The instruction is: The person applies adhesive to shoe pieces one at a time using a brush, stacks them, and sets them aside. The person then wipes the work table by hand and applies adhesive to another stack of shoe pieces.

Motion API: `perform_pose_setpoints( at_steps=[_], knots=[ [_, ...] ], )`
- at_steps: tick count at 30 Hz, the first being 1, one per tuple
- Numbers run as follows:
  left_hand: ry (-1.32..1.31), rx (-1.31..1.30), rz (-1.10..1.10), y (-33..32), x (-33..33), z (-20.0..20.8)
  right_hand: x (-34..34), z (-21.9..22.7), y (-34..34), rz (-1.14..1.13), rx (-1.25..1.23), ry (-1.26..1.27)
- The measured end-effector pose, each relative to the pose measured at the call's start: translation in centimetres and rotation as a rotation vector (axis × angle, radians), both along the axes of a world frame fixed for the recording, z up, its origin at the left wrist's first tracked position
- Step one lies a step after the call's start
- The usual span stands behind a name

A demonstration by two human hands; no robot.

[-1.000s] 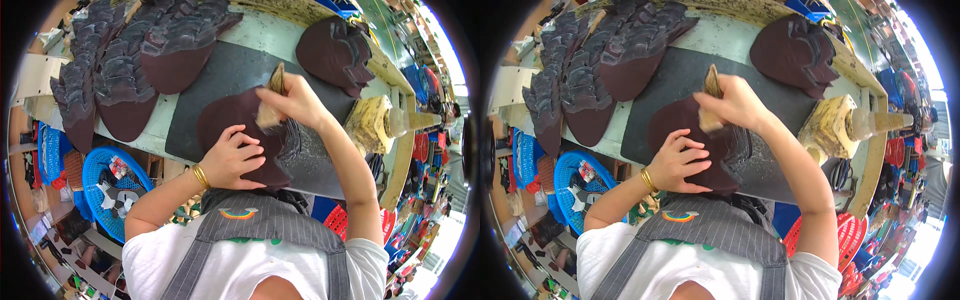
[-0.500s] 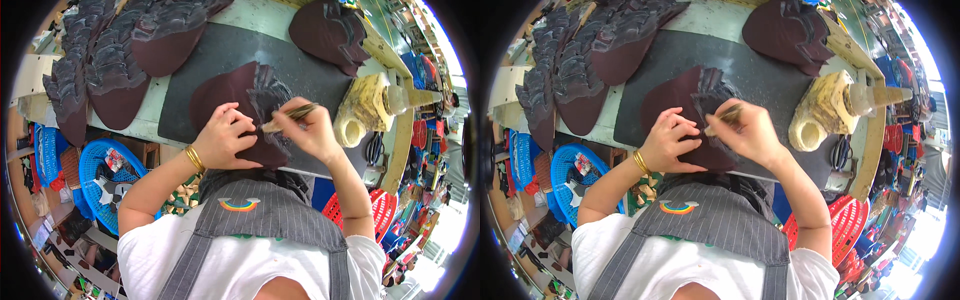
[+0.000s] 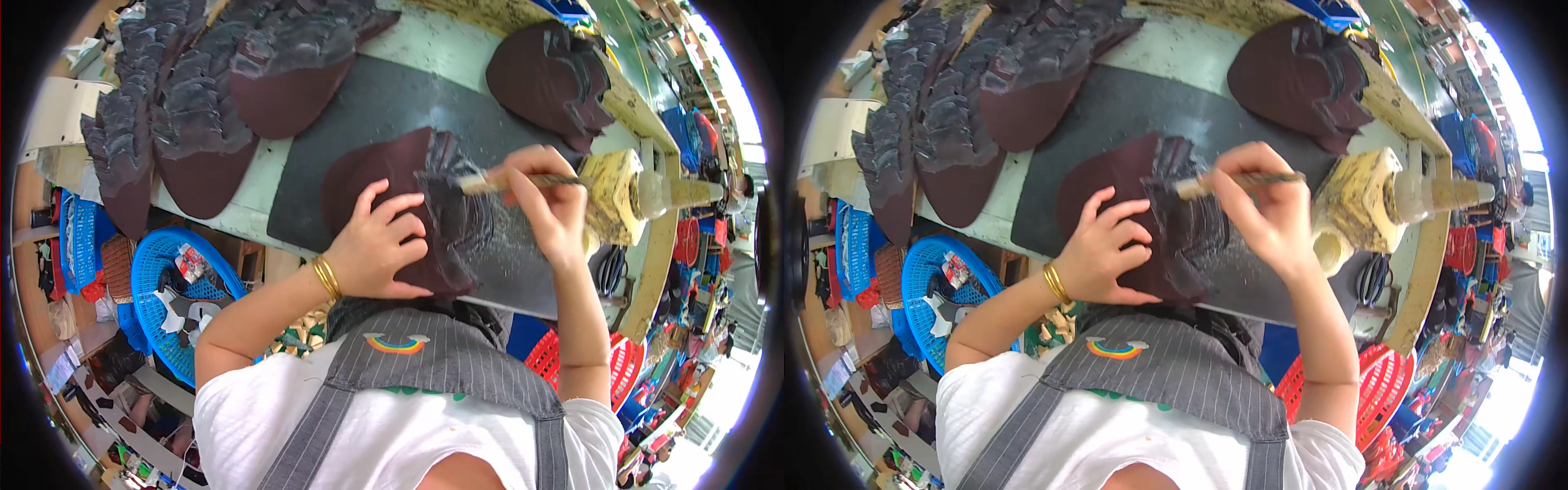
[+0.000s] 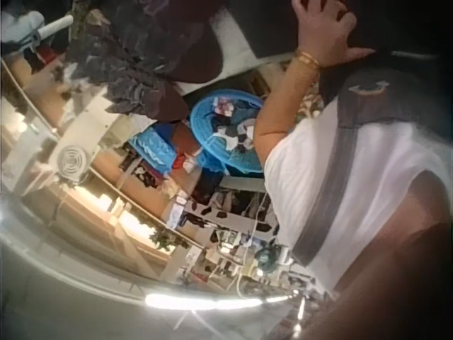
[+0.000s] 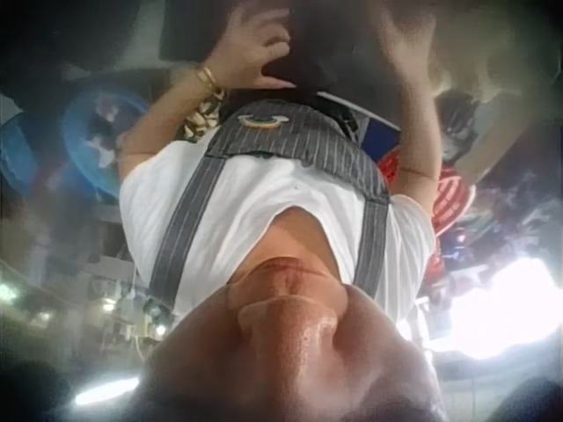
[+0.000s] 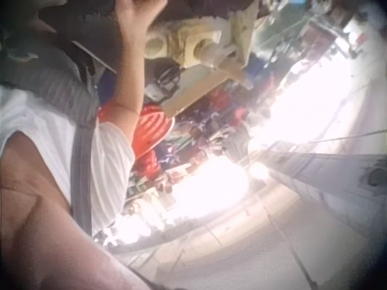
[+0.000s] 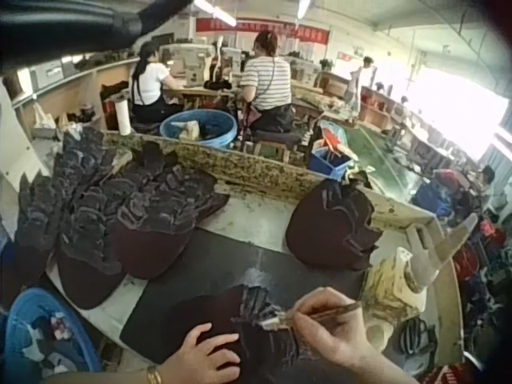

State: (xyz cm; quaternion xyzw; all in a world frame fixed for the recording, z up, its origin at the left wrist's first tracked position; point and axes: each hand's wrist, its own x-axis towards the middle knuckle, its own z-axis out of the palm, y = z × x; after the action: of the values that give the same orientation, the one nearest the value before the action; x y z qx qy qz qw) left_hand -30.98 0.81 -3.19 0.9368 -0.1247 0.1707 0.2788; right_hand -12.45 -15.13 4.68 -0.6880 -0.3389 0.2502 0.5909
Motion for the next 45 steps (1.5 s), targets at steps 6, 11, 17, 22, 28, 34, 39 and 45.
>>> perform_pose_setpoints(
  at_steps=[6,11,17,22,28,34,39,45],
  knots=[
    [0.050,-0.015,0.007,0.0,-0.4,0.2,1.6,-4.4,5.6,0.329,-0.005,-0.303],
    [0.056,-0.047,0.000,0.1,-0.2,0.8,3.5,-4.3,8.3,0.238,-0.058,-0.533],
    [0.078,0.014,0.002,0.7,-1.3,0.3,1.9,1.3,3.5,0.003,-0.018,-0.518],
    [0.165,-0.587,0.099,2.0,0.0,2.0,-7.8,2.7,-4.2,0.404,-0.381,-0.480],
    [-0.146,-0.899,0.645,6.3,-3.1,5.5,-8.9,-0.9,-4.6,0.317,-0.444,-0.569],
    [-0.147,0.296,0.887,13.2,-0.9,5.1,-6.8,2.8,-10.2,-0.248,-0.201,-0.333],
    [0.118,0.243,0.146,5.9,1.3,4.5,-1.6,0.7,-16.2,-0.889,-0.073,-0.132],
    [0.374,0.219,-0.178,-0.5,2.2,3.1,1.4,-2.9,-14.7,-0.838,-0.347,-0.109]
  ],
)
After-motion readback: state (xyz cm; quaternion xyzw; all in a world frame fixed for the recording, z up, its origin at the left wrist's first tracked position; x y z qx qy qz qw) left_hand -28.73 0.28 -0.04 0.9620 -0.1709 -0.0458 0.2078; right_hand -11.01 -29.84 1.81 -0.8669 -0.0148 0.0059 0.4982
